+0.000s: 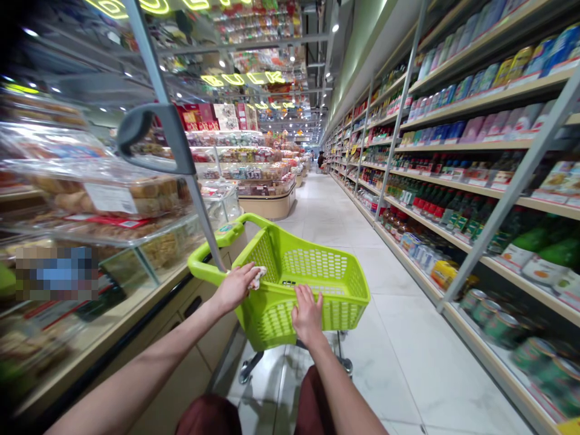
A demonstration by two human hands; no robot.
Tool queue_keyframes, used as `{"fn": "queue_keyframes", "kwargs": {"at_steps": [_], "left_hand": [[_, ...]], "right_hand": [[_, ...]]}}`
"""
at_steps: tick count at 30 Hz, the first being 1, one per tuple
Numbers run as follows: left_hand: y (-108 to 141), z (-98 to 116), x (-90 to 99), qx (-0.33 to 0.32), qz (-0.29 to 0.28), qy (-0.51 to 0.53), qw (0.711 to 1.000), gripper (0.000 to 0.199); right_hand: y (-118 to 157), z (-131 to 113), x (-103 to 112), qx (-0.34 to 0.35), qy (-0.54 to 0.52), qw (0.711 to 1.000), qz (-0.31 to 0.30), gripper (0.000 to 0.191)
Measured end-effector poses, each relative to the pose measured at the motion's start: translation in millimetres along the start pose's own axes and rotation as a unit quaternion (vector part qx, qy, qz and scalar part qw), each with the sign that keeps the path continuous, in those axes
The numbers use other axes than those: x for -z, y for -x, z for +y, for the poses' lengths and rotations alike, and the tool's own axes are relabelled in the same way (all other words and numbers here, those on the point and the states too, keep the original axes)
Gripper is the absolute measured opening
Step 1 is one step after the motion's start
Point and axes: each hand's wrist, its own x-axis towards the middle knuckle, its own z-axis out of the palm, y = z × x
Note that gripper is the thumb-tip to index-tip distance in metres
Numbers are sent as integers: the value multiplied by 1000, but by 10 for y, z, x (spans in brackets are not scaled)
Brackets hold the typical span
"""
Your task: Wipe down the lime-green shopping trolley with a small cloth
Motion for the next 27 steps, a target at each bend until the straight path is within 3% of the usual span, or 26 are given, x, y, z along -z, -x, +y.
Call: {"fn": "queue_keyframes", "kwargs": {"at_steps": [5, 12, 16, 22, 27], "left_hand": [[26, 127, -51, 15, 27, 37, 999, 42], [-8, 536, -196, -22, 9, 45, 999, 40], [-23, 469, -170, -29, 8, -1, 1000, 36], [-14, 184, 19, 64, 50, -25, 996, 30], [-65, 464, -193, 23, 36, 8, 999, 26]], "right_hand": [[-7, -35, 22, -18, -3, 1000, -3, 52], [6, -47, 20, -19, 2, 1000, -11, 51], [20, -28, 27, -9, 7, 1000, -10, 53], [33, -69, 3, -23, -2, 1000, 3, 54], [34, -145, -73, -47, 1, 998, 36, 51]]}}
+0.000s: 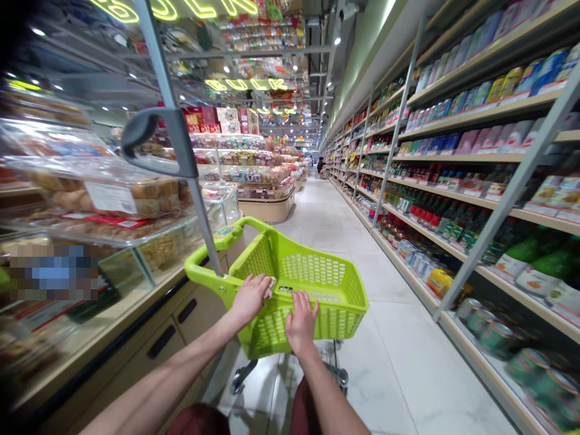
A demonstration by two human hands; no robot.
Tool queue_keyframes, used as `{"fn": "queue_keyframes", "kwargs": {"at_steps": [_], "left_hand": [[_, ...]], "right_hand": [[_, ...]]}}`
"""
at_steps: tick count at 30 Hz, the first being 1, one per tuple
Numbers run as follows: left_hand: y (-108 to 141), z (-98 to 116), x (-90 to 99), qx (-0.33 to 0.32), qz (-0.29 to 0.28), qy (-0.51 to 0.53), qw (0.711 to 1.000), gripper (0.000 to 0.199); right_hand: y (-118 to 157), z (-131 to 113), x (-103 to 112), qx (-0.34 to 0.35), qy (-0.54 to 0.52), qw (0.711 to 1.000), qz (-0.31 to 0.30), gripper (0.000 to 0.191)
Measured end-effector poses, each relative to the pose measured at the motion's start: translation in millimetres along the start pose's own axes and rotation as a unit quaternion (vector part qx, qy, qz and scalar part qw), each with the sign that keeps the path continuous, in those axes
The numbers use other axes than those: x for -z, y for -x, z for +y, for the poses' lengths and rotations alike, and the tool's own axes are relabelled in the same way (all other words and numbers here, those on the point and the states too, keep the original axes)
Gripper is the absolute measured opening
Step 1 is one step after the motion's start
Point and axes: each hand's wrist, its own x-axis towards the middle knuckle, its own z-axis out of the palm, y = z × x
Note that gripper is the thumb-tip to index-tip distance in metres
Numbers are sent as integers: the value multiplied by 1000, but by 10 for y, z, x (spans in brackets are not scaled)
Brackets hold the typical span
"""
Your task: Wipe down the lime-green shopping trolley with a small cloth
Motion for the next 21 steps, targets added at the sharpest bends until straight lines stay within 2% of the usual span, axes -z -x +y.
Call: {"fn": "queue_keyframes", "kwargs": {"at_steps": [3, 6, 10, 14, 16, 18, 21], "left_hand": [[-35, 233, -196, -36, -4, 16, 999, 23], [-58, 312, -277, -59, -2, 11, 998, 25], [-27, 100, -123, -60, 2, -9, 998, 25], [34, -200, 107, 14, 19, -16, 1000, 27], [59, -230, 127, 35, 23, -8, 999, 30], [72, -146, 62, 26, 20, 3, 999, 30], [58, 92, -121, -16, 4, 21, 1000, 28]], "right_hand": [[-2, 22, -2, 5, 7, 1000, 0, 52], [-12, 86, 50, 49, 14, 998, -37, 58], [-6, 115, 88, 66, 19, 996, -54, 59], [35, 57, 18, 50, 20, 998, -29, 57], [55, 28, -22, 50, 24, 998, -15, 57], [69, 13, -45, 50, 27, 998, -8, 56], [74, 21, -46, 48, 28, 998, -9, 56]]}}
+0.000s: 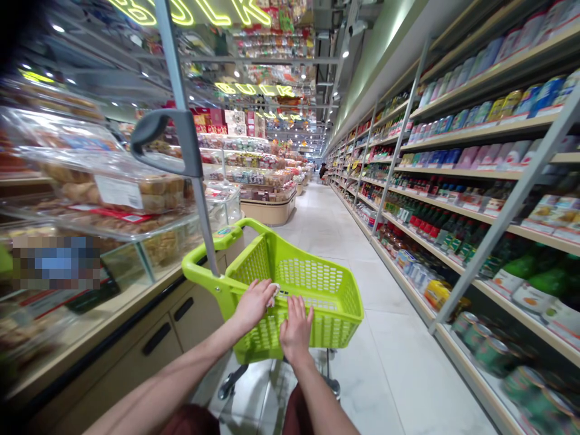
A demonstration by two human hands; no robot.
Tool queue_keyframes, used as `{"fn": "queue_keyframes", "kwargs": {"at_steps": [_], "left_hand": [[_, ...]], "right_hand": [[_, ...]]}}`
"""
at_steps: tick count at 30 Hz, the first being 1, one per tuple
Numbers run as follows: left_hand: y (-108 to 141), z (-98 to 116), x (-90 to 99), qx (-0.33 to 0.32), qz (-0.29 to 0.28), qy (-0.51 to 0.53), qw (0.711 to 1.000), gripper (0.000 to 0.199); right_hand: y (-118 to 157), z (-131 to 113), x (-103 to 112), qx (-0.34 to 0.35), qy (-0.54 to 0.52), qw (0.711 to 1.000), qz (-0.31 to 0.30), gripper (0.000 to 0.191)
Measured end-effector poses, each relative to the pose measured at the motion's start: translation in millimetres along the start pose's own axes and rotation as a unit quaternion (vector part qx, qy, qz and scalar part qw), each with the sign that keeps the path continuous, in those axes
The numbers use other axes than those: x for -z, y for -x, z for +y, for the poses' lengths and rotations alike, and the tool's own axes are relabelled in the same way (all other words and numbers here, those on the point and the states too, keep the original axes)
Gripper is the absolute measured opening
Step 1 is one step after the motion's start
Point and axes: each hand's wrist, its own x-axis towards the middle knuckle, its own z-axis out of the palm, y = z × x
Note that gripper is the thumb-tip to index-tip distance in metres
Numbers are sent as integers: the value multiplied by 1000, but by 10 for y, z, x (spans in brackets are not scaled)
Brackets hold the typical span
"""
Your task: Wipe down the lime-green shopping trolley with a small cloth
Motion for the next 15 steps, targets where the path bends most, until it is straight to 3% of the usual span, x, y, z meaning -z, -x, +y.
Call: {"fn": "queue_keyframes", "kwargs": {"at_steps": [4, 7, 12, 15], "left_hand": [[-31, 152, -116, -36, -17, -3, 999, 28], [6, 26, 24, -35, -8, -17, 999, 27], [113, -276, 354, 44, 26, -16, 999, 31], [136, -278, 374, 53, 15, 4, 998, 33]], "right_hand": [[1, 38, 25, 5, 1, 1000, -10, 58], [11, 56, 48, 6, 0, 1000, -14, 58], [26, 26, 101, -1, -10, 1000, -12, 57], [-43, -107, 171, -15, -45, 999, -1, 52]]}}
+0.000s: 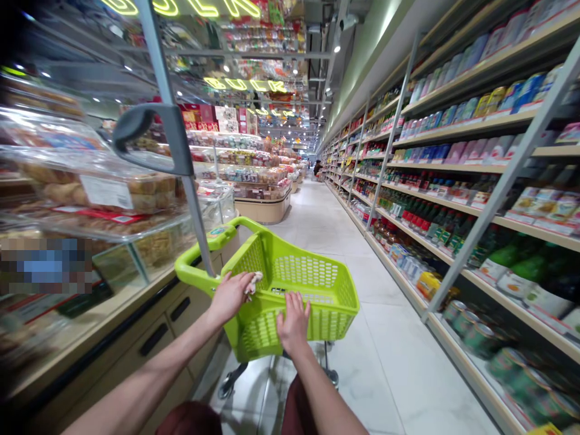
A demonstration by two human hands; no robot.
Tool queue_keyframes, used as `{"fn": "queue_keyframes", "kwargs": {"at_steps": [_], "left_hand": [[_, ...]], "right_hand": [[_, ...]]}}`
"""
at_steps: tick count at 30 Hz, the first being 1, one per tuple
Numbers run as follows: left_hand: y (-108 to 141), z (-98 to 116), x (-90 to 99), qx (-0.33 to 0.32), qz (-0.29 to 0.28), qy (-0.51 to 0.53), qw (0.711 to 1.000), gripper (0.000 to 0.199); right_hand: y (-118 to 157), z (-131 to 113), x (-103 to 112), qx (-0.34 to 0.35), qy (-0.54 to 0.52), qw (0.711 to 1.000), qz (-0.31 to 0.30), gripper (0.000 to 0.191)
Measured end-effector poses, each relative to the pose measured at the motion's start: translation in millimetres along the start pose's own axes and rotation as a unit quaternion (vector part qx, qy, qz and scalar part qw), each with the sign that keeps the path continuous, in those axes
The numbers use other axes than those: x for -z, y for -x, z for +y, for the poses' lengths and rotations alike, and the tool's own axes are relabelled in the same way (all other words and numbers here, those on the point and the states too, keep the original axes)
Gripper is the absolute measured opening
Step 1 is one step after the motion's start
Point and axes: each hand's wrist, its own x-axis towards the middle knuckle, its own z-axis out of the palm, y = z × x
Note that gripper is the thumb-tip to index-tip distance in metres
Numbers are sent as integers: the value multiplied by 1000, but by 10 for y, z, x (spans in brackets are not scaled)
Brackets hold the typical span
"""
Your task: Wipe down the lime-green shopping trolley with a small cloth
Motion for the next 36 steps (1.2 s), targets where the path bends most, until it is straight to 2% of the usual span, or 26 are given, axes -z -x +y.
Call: {"fn": "queue_keyframes", "kwargs": {"at_steps": [4, 6, 9, 13, 16, 20, 22, 23, 26, 29, 33, 36], "left_hand": [[8, 158, -143, -25, -26, 27, 999, 35], [14, 218, -206, -13, -24, 47, 999, 44], [40, 232, -242, 6, -10, 85, 996, 58], [122, 190, -227, -34, 6, 110, 993, 71], [200, 164, -198, -69, 10, 96, 993, 72], [280, 116, -115, -47, 12, 18, 999, 65], [312, 91, -65, -32, -3, -11, 999, 63], [328, 84, -44, -30, -13, -17, 999, 63], [401, 97, -8, -29, -21, -24, 999, 62], [512, 156, 4, -39, 1, -37, 999, 59], [652, 237, 46, -67, 5, -56, 996, 50], [695, 247, 84, -69, -7, -64, 995, 47]], "right_hand": [[-196, -359, 78, 22, -99, 995, -21, 49], [-294, -529, 86, 28, -147, 988, -28, 46], [-383, -671, 54, 3, -201, 980, -2, 41], [-378, -701, -41, -45, -245, 968, 31, 41], [-332, -714, -144, -79, -261, 961, 47, 42], [-328, -696, -234, -163, -332, 927, 58, 42], [-371, -628, -186, -193, -352, 913, 71, 42], [-400, -579, -133, -194, -340, 916, 82, 42], [-467, -430, 71, -149, -256, 949, 110, 40], [-415, -395, 181, -98, -208, 969, 87, 36], [-164, -539, 74, -57, -189, 979, 44, 34], [-10, -613, -40, 7, -139, 990, 28, 43]]}}
